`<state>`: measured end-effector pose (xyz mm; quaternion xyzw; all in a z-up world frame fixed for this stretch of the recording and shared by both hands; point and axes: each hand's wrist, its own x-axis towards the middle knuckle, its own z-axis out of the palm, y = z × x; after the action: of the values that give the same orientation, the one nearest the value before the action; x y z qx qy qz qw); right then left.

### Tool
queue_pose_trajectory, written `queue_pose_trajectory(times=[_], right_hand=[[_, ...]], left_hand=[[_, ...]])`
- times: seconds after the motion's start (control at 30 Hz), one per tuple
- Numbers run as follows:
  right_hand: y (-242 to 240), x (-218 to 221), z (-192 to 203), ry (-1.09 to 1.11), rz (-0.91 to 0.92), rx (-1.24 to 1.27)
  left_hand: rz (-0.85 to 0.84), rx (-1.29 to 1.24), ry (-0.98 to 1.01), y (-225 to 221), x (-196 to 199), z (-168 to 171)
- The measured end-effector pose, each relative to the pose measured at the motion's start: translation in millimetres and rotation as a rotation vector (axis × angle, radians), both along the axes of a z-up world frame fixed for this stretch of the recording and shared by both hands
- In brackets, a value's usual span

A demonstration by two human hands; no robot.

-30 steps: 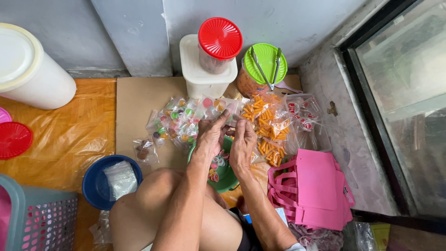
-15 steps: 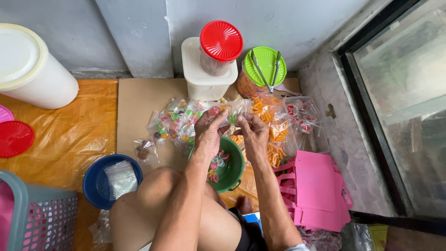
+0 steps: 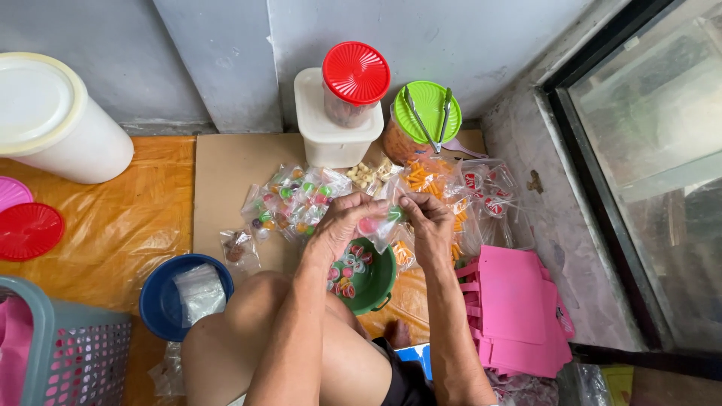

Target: The person places small snacks and candies into individual plastic bags by hand, working on the floor surrounded by containers and larger bags of items.

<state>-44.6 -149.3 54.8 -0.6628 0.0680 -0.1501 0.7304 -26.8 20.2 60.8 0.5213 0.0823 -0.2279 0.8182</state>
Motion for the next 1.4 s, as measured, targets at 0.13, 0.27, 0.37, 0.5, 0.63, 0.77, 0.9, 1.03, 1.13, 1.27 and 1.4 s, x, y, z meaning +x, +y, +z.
queue_pose_trajectory(times=[0.13,0.27,0.37,0.5,0.63,0.77,0.9,1.03,1.13,1.27,1.4], right_hand=[[-3,-6,10,0.001,0.030,-0.029],[1,-5,7,-0.040,0.003,0.078],[1,-3,1,-0.054,-0.032,0.147],[3,-1,-5,-0.074,-0.093,0.157],[5,-2,-10,-0.080,-0.082,0.168],[5,-1,-18,-0.065,-0.065,0.196],[4,1,-26,-0.051,-0.064,0.187],[6,2,-27,-0.065,-0.079,0.186],[6,5,-34,-0.106,-0.110,0.182],[9,2,-32,-0.123,-0.123,0.181],[19,-2,-10,-0.117,-0.065,0.187]], left_hand=[[-0.061,0.073,-0.142,-6,-3,-1],[-0.028,0.127,-0.178,-11,-6,2],[0.026,0.106,-0.203,-14,0,1],[0.062,0.074,-0.258,-14,5,-12],[0.106,0.085,-0.334,-12,-4,15],[0.178,0.095,-0.373,-12,0,-1],[0.172,0.100,-0.350,-13,1,-4],[0.197,0.135,-0.404,-13,-3,3],[0.203,0.143,-0.402,-13,-4,8],[0.199,0.156,-0.419,-13,-6,15],[0.159,0.174,-0.446,-10,-4,15]])
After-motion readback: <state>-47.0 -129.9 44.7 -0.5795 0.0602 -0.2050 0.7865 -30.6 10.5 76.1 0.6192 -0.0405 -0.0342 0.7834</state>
